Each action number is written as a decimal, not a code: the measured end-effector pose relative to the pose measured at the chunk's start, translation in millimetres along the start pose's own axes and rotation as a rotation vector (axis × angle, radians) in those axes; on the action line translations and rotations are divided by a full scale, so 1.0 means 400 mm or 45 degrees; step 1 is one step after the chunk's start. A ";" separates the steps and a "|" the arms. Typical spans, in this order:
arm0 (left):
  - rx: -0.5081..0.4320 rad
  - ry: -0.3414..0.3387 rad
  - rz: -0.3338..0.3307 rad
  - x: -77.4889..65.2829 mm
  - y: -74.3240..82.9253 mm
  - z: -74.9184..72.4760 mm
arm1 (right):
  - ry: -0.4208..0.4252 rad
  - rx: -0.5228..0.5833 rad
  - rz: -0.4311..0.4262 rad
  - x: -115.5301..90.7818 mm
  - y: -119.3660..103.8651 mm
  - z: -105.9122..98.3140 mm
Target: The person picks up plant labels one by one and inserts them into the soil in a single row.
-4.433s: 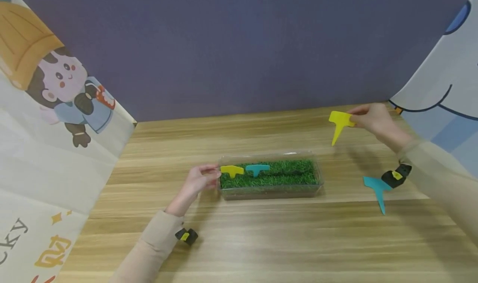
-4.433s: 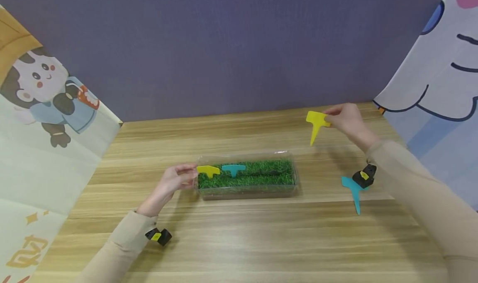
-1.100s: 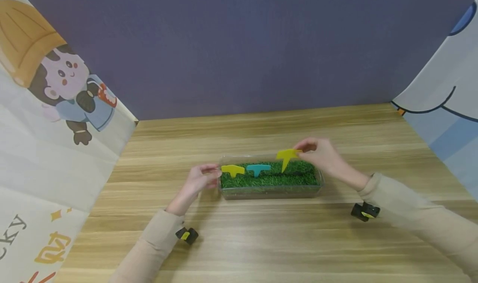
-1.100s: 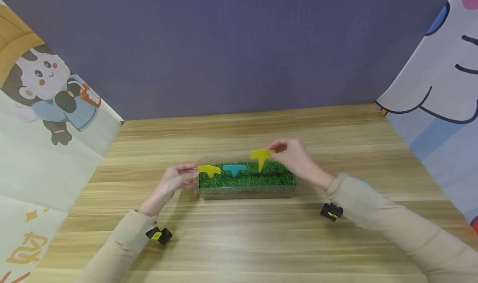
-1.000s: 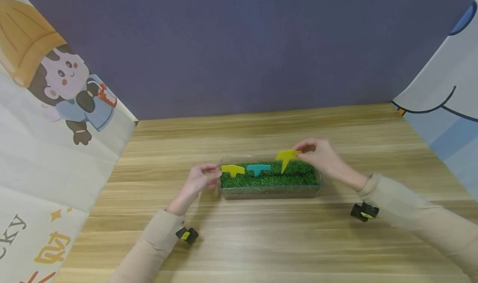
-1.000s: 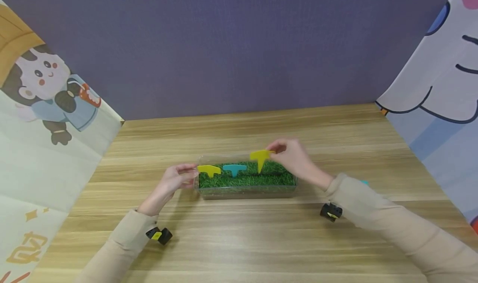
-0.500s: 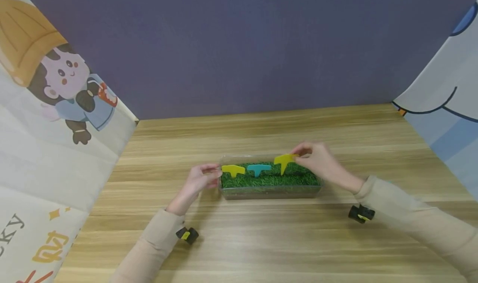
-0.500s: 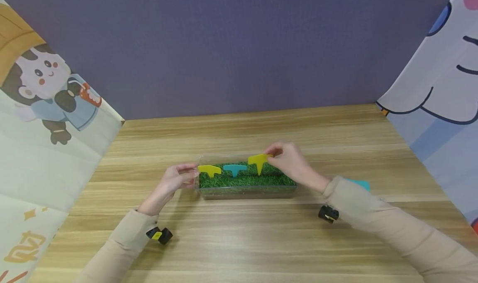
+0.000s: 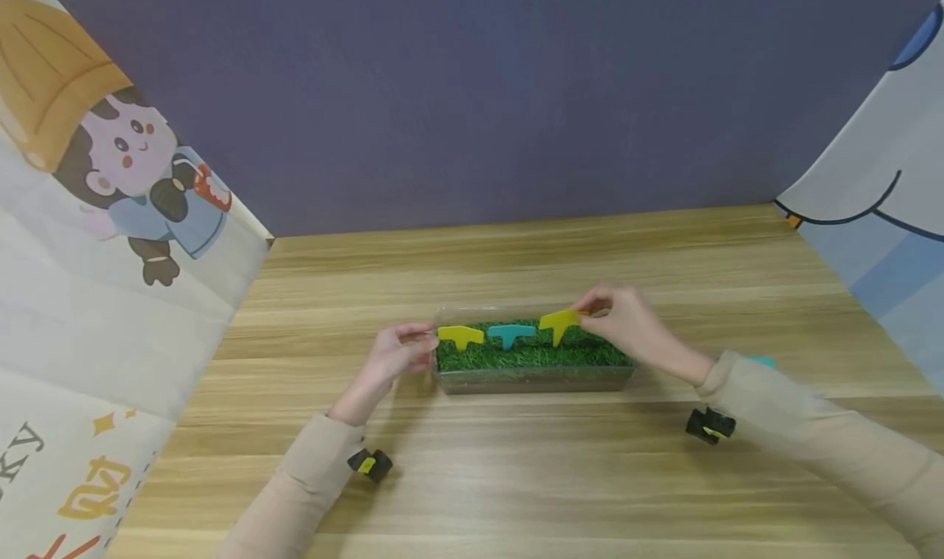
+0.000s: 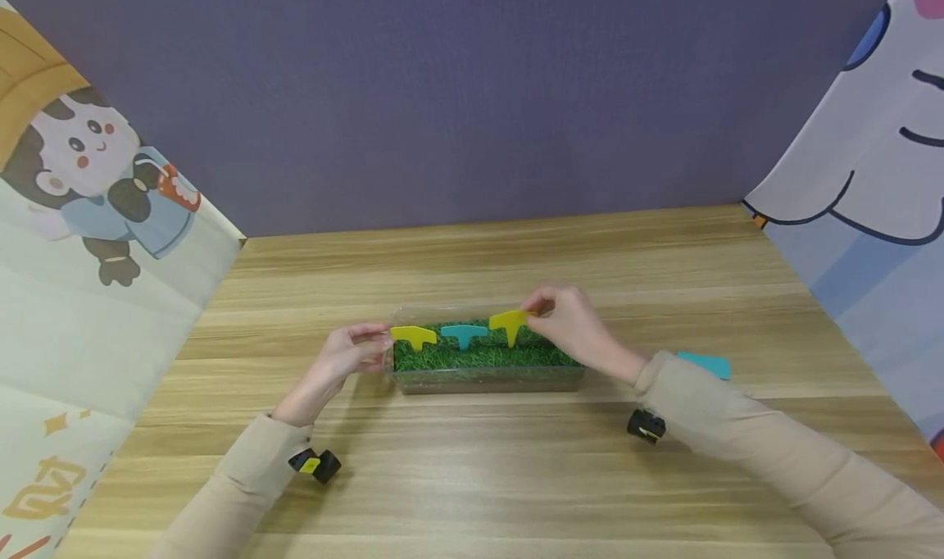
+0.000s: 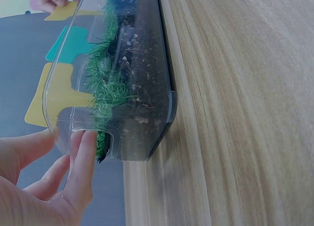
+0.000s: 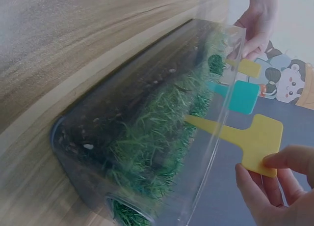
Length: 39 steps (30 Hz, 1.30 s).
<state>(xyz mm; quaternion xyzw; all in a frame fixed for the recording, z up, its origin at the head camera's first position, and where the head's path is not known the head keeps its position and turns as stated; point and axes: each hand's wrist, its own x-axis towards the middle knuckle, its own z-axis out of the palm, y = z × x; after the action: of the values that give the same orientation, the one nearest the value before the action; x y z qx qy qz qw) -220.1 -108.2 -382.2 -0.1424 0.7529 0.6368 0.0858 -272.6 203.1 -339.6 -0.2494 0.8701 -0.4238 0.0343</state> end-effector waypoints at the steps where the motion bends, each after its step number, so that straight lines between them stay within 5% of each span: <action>1: 0.001 -0.004 0.000 0.000 -0.001 0.000 | 0.000 -0.002 0.000 -0.001 0.001 0.003; 29: 0.016 -0.025 -0.009 -0.012 -0.011 -0.014 | -0.002 -0.078 -0.007 -0.024 -0.005 0.048; 39: 0.011 -0.043 0.009 -0.016 -0.013 -0.022 | 0.010 -0.128 -0.093 -0.033 -0.010 0.059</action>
<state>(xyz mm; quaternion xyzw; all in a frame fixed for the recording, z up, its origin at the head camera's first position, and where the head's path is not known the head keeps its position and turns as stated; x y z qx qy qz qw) -211.9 -117.1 -383.7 -0.1286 0.7545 0.6362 0.0969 -253.0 190.0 -353.6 -0.2807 0.8807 -0.3815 0.0027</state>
